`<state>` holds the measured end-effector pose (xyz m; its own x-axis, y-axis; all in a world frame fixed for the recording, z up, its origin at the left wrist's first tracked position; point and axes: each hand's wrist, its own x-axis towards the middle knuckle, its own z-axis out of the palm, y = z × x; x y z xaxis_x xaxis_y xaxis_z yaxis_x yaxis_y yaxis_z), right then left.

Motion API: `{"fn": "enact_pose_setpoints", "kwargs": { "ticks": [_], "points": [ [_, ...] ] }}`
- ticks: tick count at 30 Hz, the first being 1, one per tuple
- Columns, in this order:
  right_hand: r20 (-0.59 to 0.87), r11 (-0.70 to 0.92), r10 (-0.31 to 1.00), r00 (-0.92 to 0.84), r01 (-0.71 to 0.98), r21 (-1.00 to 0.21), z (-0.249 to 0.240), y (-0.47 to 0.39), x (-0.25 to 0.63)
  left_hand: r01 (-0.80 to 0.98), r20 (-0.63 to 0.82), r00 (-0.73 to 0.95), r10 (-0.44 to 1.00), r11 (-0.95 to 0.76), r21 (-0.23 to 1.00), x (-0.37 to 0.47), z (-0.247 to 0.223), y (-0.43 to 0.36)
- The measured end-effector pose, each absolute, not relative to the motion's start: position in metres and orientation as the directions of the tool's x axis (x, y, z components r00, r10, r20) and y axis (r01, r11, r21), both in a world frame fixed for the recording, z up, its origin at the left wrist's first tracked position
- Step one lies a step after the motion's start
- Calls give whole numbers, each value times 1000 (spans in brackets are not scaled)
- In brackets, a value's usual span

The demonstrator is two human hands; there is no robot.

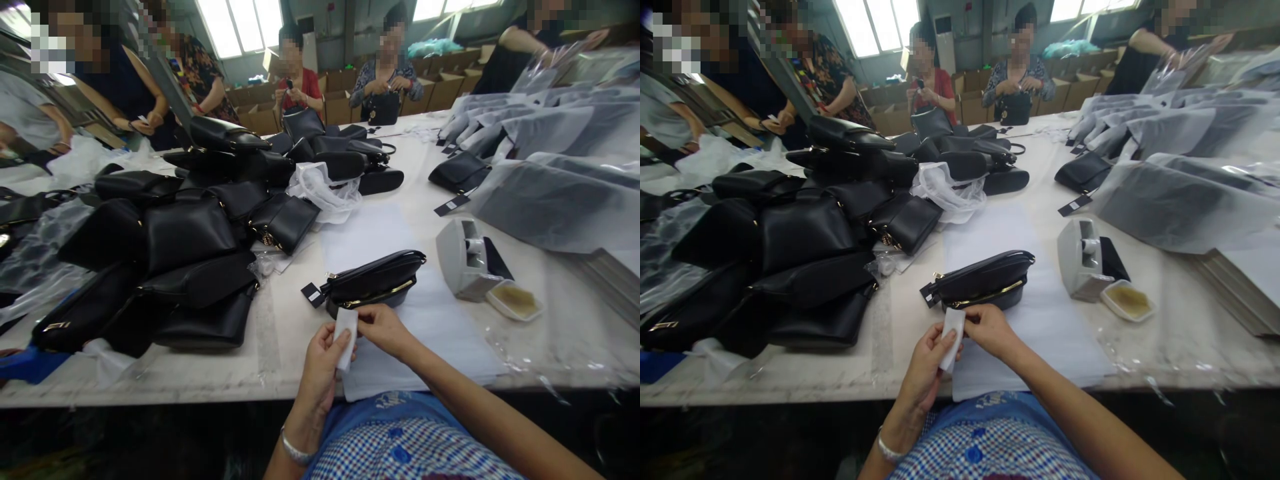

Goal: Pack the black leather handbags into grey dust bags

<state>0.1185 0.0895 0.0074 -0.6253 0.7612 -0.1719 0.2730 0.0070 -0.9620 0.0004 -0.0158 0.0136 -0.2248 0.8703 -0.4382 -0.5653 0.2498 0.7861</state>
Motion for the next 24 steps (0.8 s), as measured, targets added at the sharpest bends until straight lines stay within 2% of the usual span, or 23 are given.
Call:
{"fn": "enact_pose_setpoints", "kwargs": {
  "ticks": [2,4,9,14,18,21,22,24],
  "points": [
    [-122,130,788,-603,357,-925,6,89,120,-527,-412,-265,872,227,819,2,14,-15],
    [-97,170,803,-588,382,-908,5,86,126,-490,-375,-303,876,195,850,3,13,-14],
    [-197,-97,816,-543,207,-974,10,69,137,-441,-317,-348,882,144,886,6,10,-13],
    [-234,-249,810,-538,46,-967,17,60,131,-457,-311,-385,869,113,882,13,17,-18],
    [-260,-299,828,-496,0,-954,14,59,124,-532,-364,-309,879,157,832,18,22,-32],
    [-257,-270,842,-475,42,-962,13,55,124,-510,-425,-354,833,209,834,21,16,-44],
    [-230,-218,840,-491,82,-972,15,56,127,-493,-446,-388,806,228,840,21,12,-46],
    [-109,-9,853,-511,194,-981,24,65,143,-456,-464,-457,759,248,855,19,4,-46]
  ]
}}
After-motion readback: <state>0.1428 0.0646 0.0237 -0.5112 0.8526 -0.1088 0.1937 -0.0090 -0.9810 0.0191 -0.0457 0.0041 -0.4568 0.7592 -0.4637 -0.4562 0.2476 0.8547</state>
